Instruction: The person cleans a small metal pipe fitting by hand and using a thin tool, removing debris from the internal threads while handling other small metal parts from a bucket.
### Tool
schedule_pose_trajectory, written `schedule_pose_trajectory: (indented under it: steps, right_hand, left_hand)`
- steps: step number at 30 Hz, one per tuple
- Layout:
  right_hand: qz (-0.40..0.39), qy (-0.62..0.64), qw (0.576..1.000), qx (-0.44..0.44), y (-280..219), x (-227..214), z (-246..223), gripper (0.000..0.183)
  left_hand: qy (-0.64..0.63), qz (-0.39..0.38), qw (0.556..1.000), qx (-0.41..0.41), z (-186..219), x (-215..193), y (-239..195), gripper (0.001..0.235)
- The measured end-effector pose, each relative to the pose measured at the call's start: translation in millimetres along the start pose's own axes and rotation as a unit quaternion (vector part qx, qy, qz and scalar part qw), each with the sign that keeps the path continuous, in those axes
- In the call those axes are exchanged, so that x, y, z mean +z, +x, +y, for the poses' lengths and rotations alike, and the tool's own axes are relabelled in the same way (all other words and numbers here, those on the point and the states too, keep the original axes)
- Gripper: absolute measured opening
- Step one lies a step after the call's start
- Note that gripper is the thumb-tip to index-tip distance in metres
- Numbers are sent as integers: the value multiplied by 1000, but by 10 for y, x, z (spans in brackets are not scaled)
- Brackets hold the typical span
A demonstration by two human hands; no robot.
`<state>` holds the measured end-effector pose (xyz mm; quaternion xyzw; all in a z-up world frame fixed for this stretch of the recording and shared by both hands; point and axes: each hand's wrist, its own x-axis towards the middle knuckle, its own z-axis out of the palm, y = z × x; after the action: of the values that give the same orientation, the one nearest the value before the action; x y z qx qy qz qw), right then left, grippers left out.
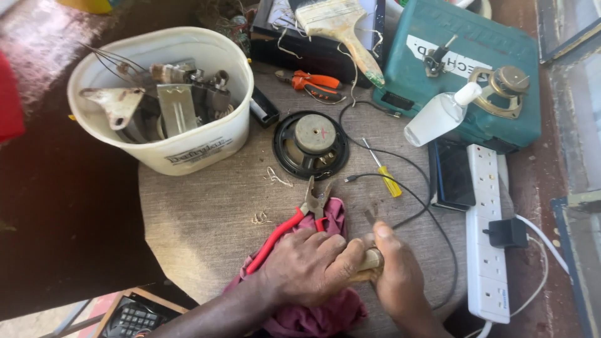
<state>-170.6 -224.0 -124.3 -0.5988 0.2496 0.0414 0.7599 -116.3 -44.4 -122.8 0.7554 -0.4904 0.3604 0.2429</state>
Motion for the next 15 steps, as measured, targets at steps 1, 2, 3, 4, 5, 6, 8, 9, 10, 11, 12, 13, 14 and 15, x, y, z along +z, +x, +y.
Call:
schedule_pose_trajectory:
  steps: [1, 2, 3, 4, 5, 6, 8, 9, 10, 11, 12, 13, 14, 15]
  right_hand:
    - [58, -163, 969, -179, 3, -7, 5, 60]
    - [118, -316, 876, -345, 7, -18, 12, 60]
    - [119, -316, 876, -343, 69, 23, -134, 60]
    - [89, -358, 764, -529, 131, 66, -279, 45]
    - [53, -384, 612, -689, 219, 110, -447, 42]
    - [53, -386, 611, -689, 148, 114, -504, 42]
    - [37, -417, 564, -712, 79, 164, -623, 50]
    - [33, -418, 569, -708, 310, -56, -188, 50]
    - [96, -453, 656, -596, 444, -309, 266, 20]
    - [156, -474, 722, -479, 580, -591, 666, 30]
    - [150, -473, 722, -482, 408, -383, 385, 30]
    - [40, -207, 952, -224, 278, -164, 81, 24]
    - [-83, 100, 988, 80, 137, 45, -213, 49]
    - [-85, 99, 987, 88, 256, -252, 28, 49]
  left_hand:
    - [-157, -69, 975, -141, 75, 13, -1, 40]
    - [-309, -139, 901, -272, 153, 30, -2, 34]
    - [-311, -140, 900, -272, 229, 15, 84, 34]
    - [-535, -122, 682, -484, 304, 0, 170, 26]
    - [-680, -83, 367, -629, 358, -3, 272, 26]
    - [-682, -83, 367, -627, 347, -87, 303, 26]
    - [-657, -158, 398, -620, 248, -240, 364, 29]
    - [-656, -157, 392, -625, 284, -209, 316, 29]
    - [-503, -179, 653, -537, 320, -183, 261, 25]
    - [-291, -177, 852, -397, 296, -134, 229, 27]
    - [-286, -174, 853, -401, 212, -180, 197, 27]
    - [-151, -76, 961, -218, 68, -203, 194, 30]
    - [-10, 20, 1000, -13, -71, -223, 188, 36]
    - [-10, 14, 1000, -20, -121, -195, 171, 36]
